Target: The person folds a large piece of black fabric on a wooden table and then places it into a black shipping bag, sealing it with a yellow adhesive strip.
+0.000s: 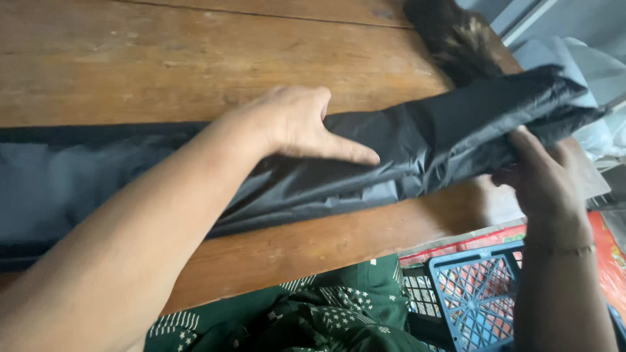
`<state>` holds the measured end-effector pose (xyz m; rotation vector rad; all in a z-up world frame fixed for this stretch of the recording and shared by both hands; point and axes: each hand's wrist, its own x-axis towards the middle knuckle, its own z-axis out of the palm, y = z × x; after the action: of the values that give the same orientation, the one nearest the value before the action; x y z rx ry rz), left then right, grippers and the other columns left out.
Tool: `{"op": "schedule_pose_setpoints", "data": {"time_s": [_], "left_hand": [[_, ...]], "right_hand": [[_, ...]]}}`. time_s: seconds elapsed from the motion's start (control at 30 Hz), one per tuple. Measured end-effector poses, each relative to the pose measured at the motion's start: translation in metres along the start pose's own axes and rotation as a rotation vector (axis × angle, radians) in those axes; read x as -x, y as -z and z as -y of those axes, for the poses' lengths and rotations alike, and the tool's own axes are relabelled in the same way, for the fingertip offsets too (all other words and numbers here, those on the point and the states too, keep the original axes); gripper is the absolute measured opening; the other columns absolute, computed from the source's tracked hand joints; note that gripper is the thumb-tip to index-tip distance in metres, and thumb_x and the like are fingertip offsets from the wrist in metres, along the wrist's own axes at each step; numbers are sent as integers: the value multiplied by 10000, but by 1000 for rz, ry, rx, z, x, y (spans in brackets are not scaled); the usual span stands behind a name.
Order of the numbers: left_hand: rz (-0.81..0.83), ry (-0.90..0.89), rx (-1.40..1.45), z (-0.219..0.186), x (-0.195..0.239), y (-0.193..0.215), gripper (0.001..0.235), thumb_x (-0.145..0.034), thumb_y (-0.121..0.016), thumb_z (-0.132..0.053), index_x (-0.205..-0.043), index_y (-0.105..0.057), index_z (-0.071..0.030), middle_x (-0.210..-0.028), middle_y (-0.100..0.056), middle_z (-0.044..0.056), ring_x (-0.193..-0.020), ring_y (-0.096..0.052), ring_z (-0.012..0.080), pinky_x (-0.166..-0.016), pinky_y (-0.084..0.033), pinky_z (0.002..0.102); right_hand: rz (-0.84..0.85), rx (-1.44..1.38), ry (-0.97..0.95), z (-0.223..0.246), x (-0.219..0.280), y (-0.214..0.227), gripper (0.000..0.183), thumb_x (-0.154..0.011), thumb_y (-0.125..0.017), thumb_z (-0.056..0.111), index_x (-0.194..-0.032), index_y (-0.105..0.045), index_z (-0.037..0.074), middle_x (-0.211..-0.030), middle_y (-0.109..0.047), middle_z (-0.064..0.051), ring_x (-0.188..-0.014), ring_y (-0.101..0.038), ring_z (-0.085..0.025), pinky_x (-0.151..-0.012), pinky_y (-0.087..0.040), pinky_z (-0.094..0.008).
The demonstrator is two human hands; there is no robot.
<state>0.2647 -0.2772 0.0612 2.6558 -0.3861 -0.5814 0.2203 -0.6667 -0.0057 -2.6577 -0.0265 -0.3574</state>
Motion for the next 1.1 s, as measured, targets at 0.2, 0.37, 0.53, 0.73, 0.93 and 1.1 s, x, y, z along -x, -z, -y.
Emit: {"op": "schedule_pose_setpoints", "data": {"time_s": [0.2,0.37,0.53,0.73,0.93,1.1], "left_hand": [[105,-81,-25,-23,13,-7,1402,-472,-727,-860,-1559,-256,-108,-1572,-302,86,-1452,-361,326,-1150,-375,539],[115,-245,-284,-30,12,-30,1424,-441,-978,-834,-1454,-288,-108,-1442,-334,193,-1157,-611,481,-1026,-469,617],[106,-239,-206,-40,24,-30,695,-715,-738,-486,-1241,-510,-94,-1273,-441,178,-1067,-628,448,-895,-548,573],[7,-297,-234,-48,26,-40,439,-826,-569,-375,-1139,-620,-72,-1163,-543,230,-947,-663,478,-824,-562,597],[-160,-416,-355,-48,26,-67,370,-871,-687,-360,-1131,-530,-148,-1005,-576,204,-821,-683,452,-680,-577,589],[-107,-476,-360,-48,23,-65,297,-845,-457,-45,-1096,-577,-148,-980,-588,231,-795,-681,462,-685,-572,578]], "right_hand": [[-447,-357,-82,-32,30,4,826,-1187,-639,39,-1684,21,36,-1452,-527,-290,-913,-544,-187,-653,-519,-296],[-478,499,50,-10,53,5,1098,-1085,-703,542,-1643,67,-7,-1505,-358,-354,-1383,-391,-534,-1194,-378,-635],[-765,329,398,27,83,-10,311,-1070,-753,45,-1123,-529,-164,-1050,-517,-279,-1072,-490,-469,-1000,-396,-564],[-531,181,504,67,128,-26,209,-1000,-683,179,-976,-663,-27,-1116,-610,-243,-1064,-593,-404,-971,-476,-513],[-201,141,644,80,125,-41,596,-1050,-319,394,-1258,-661,-48,-1254,-648,-219,-1176,-639,-406,-1084,-496,-492],[-164,205,691,76,113,-37,577,-1051,-338,405,-1255,-659,-30,-1261,-615,-203,-1153,-573,-424,-1086,-460,-547]]}}
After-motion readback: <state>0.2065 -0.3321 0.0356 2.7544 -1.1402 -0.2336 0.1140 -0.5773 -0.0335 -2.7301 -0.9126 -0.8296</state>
